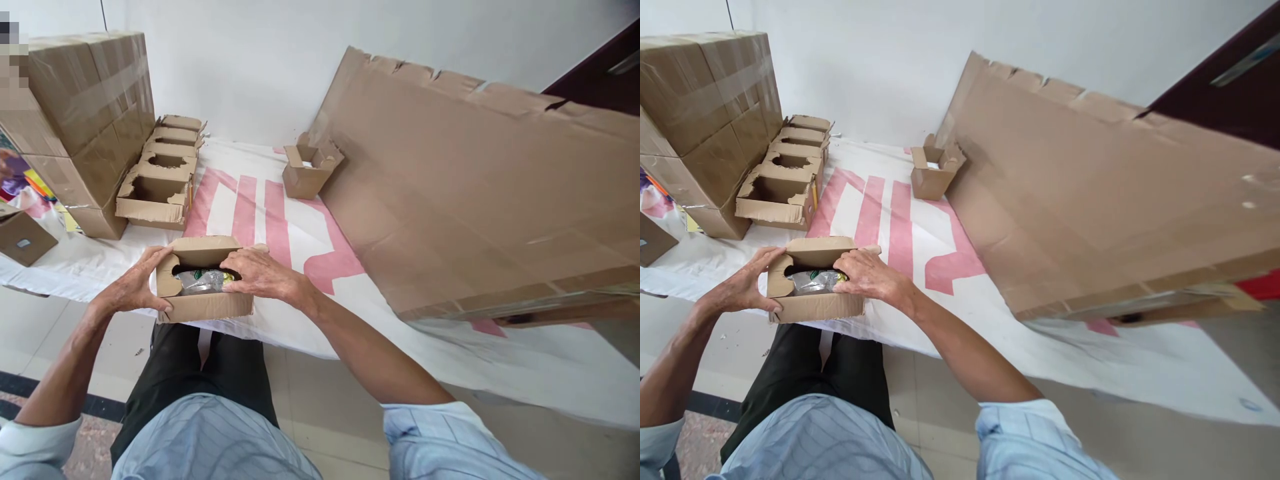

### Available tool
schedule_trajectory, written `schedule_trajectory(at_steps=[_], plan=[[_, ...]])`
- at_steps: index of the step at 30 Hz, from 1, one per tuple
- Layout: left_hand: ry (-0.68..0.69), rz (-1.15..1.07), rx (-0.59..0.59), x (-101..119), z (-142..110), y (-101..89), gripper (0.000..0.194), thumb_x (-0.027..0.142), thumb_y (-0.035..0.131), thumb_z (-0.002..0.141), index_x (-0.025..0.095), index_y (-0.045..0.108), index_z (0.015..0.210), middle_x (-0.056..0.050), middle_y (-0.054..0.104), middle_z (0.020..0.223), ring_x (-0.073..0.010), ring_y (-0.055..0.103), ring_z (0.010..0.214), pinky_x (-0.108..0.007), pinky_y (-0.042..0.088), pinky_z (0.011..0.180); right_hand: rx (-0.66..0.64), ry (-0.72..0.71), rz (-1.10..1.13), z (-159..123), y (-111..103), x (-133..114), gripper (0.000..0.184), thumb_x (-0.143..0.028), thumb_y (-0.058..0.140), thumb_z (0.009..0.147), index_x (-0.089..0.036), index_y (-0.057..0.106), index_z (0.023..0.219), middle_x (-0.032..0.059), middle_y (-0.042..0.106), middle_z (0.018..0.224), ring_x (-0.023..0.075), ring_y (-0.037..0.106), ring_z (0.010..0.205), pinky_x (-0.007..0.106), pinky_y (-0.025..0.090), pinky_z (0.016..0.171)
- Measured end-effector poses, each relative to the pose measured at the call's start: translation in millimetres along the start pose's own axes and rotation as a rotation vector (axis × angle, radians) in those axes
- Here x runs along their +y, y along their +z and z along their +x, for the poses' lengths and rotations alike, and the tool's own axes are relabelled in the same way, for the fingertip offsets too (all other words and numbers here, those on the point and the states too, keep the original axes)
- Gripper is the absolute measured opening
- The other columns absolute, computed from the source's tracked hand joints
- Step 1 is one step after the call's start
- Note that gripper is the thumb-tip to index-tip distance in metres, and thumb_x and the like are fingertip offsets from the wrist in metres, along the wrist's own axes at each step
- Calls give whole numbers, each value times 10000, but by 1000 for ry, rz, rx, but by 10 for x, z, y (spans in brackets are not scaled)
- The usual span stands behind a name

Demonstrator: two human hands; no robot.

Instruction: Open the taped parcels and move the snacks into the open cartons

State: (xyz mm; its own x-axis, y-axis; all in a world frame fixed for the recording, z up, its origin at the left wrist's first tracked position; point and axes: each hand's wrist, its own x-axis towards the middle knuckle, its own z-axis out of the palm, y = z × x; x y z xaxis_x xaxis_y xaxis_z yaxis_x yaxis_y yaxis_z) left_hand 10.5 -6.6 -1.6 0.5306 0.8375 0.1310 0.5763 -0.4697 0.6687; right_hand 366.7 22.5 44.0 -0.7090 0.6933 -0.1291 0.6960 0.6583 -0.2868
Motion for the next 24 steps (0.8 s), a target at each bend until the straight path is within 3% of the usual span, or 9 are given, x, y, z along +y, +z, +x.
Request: schedule_trajectory(at_steps=[6, 10, 17, 24], plan=[[-9, -33, 25, -29, -8, 19, 1320, 774, 1015, 734, 380, 405, 1837, -171, 455, 1773, -492, 496, 1618, -691, 475, 1337, -130, 53, -26, 43, -193, -84, 77, -277, 734, 1022, -215, 780, 1019, 72, 795, 1081, 275, 695, 1053, 344, 372, 859], [-6, -63, 31, -77, 3, 33, 1322, 757, 1029, 727, 391, 406, 1834, -187, 451, 1777, -503, 495, 1608, -689, 556, 1246, -208, 94, -127, 60, -290, -202, 154, -222, 692, 1034, -196, 737, 889, 70, 786, 964, 239, 674, 917, 349, 310, 785], [2, -98, 16, -132, -3, 65, 1333, 787, 1004, 749, 403, 359, 1851, -195, 400, 1816, -514, 445, 1642, -668, 580, 1216, -190, 89, -394, 53, -153, -322, 315, -93, 503, 1137, -110, 818, 1131, 199, 844, 1107, 304, 745, 1015, 386, 369, 819], [1, -101, 14, -107, -20, 93, 1415, 767, 1025, 728, 375, 300, 1877, -206, 357, 1842, -509, 413, 1668, -656, 547, 1266, -61, 28, -346, 102, 82, -166, 307, -76, 473, 1145, -105, 775, 1192, 198, 812, 1148, 295, 724, 1044, 388, 406, 909]])
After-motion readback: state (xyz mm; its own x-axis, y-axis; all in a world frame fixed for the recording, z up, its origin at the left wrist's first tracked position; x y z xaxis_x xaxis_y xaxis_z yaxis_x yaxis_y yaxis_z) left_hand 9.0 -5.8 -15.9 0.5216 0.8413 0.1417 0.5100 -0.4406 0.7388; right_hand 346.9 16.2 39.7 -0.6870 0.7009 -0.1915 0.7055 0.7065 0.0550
